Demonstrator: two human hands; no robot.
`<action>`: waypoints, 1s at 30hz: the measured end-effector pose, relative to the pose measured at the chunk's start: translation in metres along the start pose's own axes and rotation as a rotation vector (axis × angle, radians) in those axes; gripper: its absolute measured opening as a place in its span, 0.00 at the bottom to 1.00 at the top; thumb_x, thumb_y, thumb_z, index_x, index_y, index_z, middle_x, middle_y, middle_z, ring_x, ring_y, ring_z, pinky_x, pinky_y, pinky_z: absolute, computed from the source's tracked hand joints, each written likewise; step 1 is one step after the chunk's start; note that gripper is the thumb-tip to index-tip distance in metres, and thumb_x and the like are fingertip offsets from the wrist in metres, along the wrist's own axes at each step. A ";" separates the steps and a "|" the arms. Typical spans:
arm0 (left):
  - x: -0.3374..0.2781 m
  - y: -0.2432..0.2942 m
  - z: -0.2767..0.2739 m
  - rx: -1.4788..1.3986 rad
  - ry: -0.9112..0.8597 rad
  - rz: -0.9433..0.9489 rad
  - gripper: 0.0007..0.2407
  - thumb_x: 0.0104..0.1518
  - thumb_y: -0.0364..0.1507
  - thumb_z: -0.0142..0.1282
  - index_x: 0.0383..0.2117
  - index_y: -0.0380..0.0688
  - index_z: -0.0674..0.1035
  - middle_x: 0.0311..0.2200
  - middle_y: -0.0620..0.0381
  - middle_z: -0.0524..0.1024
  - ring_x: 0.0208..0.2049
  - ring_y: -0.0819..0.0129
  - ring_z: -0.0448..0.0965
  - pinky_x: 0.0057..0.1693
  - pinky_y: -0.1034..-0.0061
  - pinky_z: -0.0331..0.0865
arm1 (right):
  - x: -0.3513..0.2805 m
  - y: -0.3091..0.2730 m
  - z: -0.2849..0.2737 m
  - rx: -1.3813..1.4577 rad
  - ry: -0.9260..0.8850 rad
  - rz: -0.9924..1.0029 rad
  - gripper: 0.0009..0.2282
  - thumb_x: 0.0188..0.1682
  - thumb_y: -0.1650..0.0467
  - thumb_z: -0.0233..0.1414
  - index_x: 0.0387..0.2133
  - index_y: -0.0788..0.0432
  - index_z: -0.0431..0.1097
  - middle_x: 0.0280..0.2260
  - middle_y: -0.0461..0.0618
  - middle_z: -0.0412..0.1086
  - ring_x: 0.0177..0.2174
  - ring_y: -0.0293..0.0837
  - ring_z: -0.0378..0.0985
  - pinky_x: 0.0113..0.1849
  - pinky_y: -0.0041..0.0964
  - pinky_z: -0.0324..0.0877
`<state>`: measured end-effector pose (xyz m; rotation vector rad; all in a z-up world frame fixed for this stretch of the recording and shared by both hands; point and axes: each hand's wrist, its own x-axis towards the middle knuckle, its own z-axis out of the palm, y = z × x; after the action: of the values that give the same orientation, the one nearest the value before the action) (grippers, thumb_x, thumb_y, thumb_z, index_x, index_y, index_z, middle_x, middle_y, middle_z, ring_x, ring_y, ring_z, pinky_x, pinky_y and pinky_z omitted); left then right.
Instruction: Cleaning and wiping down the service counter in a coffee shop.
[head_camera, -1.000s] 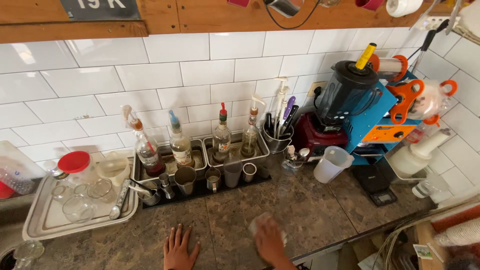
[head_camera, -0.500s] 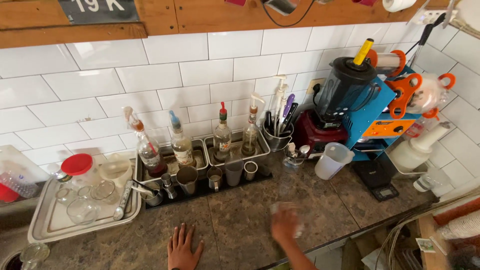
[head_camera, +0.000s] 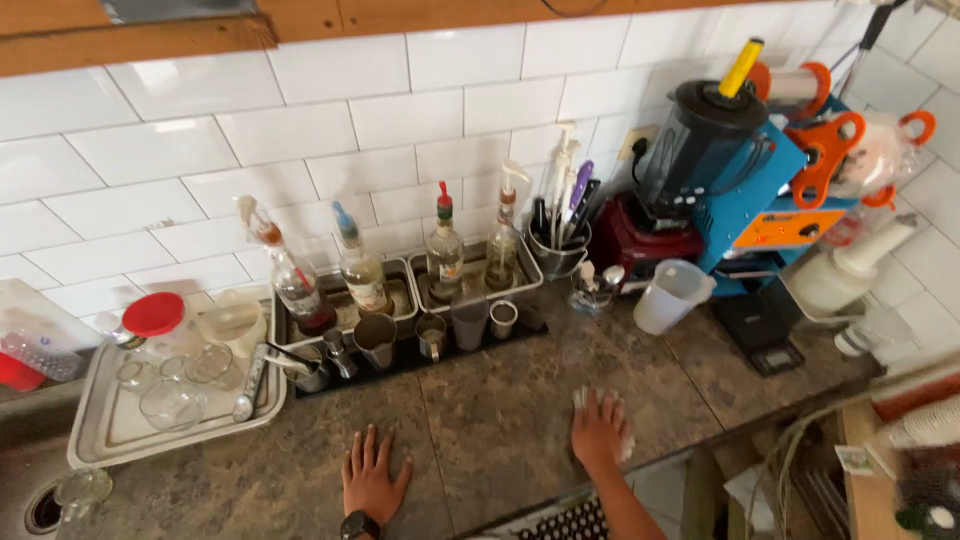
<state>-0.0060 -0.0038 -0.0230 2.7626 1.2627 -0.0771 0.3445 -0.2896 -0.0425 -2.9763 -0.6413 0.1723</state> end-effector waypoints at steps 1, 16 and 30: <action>0.003 0.000 0.001 0.007 0.018 0.005 0.33 0.58 0.63 0.39 0.70 0.72 0.58 0.76 0.67 0.42 0.77 0.56 0.40 0.76 0.51 0.45 | 0.009 -0.005 0.012 0.018 -0.006 0.029 0.30 0.59 0.53 0.30 0.75 0.45 0.39 0.75 0.53 0.35 0.71 0.63 0.40 0.64 0.63 0.45; 0.009 -0.008 0.022 0.063 0.117 0.039 0.34 0.58 0.63 0.39 0.71 0.74 0.54 0.76 0.64 0.42 0.77 0.55 0.39 0.76 0.50 0.44 | -0.023 -0.049 -0.055 0.081 -0.161 -0.525 0.19 0.57 0.63 0.42 0.61 0.49 0.59 0.63 0.58 0.56 0.60 0.62 0.55 0.61 0.63 0.53; 0.016 0.020 0.018 -0.290 0.362 0.074 0.24 0.61 0.51 0.49 0.57 0.53 0.77 0.73 0.53 0.55 0.71 0.44 0.56 0.67 0.48 0.62 | -0.055 -0.161 -0.055 1.306 -0.648 -0.225 0.33 0.55 0.55 0.43 0.75 0.42 0.39 0.76 0.40 0.31 0.74 0.48 0.30 0.68 0.58 0.35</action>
<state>0.0195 -0.0073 -0.0413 2.6360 1.1282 0.5879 0.2363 -0.1701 0.0353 -1.5475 -0.5553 1.0617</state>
